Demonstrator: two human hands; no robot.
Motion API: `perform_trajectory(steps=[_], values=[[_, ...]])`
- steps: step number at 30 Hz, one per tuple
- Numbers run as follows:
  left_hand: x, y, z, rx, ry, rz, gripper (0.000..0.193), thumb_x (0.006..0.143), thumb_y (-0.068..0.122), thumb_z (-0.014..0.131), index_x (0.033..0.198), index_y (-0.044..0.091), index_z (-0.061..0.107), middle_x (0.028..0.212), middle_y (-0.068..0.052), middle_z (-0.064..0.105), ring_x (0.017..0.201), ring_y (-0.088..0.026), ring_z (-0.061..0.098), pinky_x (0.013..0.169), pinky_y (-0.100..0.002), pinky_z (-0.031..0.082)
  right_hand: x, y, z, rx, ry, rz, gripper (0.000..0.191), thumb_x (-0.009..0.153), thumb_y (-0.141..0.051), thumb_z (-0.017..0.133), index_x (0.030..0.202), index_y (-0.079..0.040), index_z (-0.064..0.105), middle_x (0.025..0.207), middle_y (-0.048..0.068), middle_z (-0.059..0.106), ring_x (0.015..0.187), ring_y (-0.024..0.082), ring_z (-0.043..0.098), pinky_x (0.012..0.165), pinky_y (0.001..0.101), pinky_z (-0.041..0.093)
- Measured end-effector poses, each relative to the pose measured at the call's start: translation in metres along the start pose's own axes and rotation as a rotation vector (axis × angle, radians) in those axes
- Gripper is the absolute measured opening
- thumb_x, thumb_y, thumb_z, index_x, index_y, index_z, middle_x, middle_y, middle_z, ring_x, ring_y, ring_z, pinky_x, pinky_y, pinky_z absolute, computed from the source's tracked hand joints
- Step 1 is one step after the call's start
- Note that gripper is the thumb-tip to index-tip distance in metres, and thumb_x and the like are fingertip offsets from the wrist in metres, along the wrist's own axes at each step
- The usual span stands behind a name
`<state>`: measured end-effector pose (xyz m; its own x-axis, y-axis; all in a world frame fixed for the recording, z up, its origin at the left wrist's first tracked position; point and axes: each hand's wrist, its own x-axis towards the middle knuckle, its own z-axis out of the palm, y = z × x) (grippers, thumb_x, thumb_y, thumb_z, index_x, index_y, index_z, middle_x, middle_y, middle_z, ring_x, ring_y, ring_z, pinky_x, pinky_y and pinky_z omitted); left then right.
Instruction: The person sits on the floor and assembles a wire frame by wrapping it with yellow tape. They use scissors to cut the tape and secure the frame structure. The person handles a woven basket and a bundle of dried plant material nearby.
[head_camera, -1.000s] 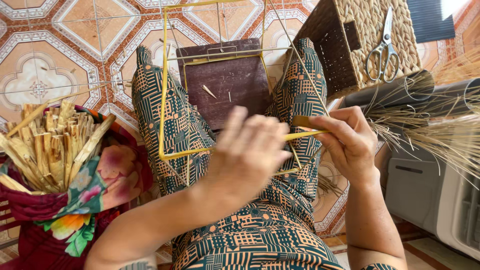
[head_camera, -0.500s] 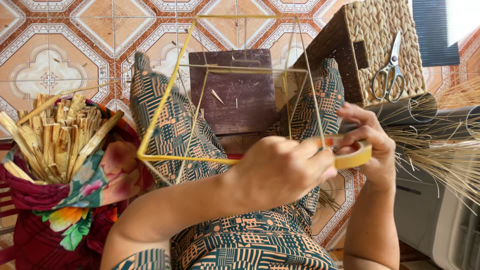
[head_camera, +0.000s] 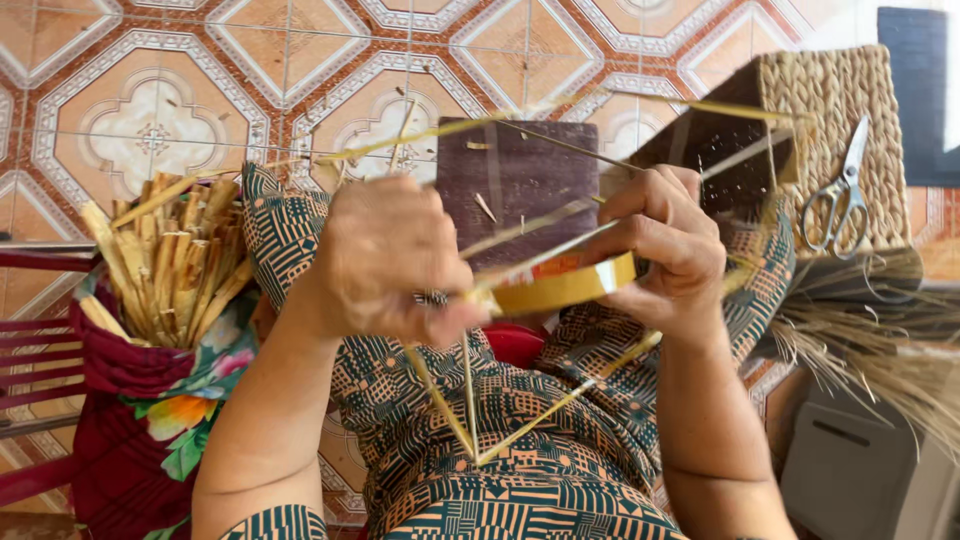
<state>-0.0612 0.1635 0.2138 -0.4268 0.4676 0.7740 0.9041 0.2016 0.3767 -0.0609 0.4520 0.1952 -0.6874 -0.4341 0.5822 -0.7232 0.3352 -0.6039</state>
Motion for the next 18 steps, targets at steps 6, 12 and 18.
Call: perform_trajectory(steps=[6, 12, 18], values=[[-0.076, -0.047, -0.029, -0.254, 0.057, -0.622, 0.011, 0.098, 0.019, 0.074, 0.098, 0.010, 0.069, 0.101, -0.002, 0.071, 0.102, -0.015, 0.070, 0.080, -0.031, 0.059, 0.013, 0.014, 0.089, -0.362, 0.063, 0.069, 0.030, 0.068, -0.023, 0.089, 0.084, -0.011, 0.066, 0.095, 0.002, 0.060, 0.094, 0.022, 0.055, 0.093, 0.0410, 0.034], [-0.134, -0.071, -0.036, -0.485, 0.181, -0.741, 0.014, 0.101, 0.021, 0.070, 0.106, 0.008, 0.072, 0.117, -0.005, 0.073, 0.133, -0.024, 0.064, 0.118, -0.040, 0.049, 0.027, -0.007, 0.132, -0.392, -0.040, 0.092, 0.031, 0.070, -0.025, 0.090, 0.091, -0.015, 0.070, 0.103, 0.001, 0.062, 0.098, 0.024, 0.057, 0.091, 0.0420, 0.035], [-0.141, -0.084, -0.031, -0.483, 0.186, -0.733, 0.022, 0.093, 0.025, 0.077, 0.107, 0.009, 0.073, 0.118, -0.005, 0.074, 0.134, -0.025, 0.065, 0.119, -0.040, 0.050, 0.046, -0.025, 0.098, -0.062, -0.339, 0.013, 0.041, 0.075, -0.035, 0.085, 0.097, -0.007, 0.064, 0.111, 0.009, 0.070, 0.110, 0.028, 0.065, 0.113, 0.0535, 0.037]])
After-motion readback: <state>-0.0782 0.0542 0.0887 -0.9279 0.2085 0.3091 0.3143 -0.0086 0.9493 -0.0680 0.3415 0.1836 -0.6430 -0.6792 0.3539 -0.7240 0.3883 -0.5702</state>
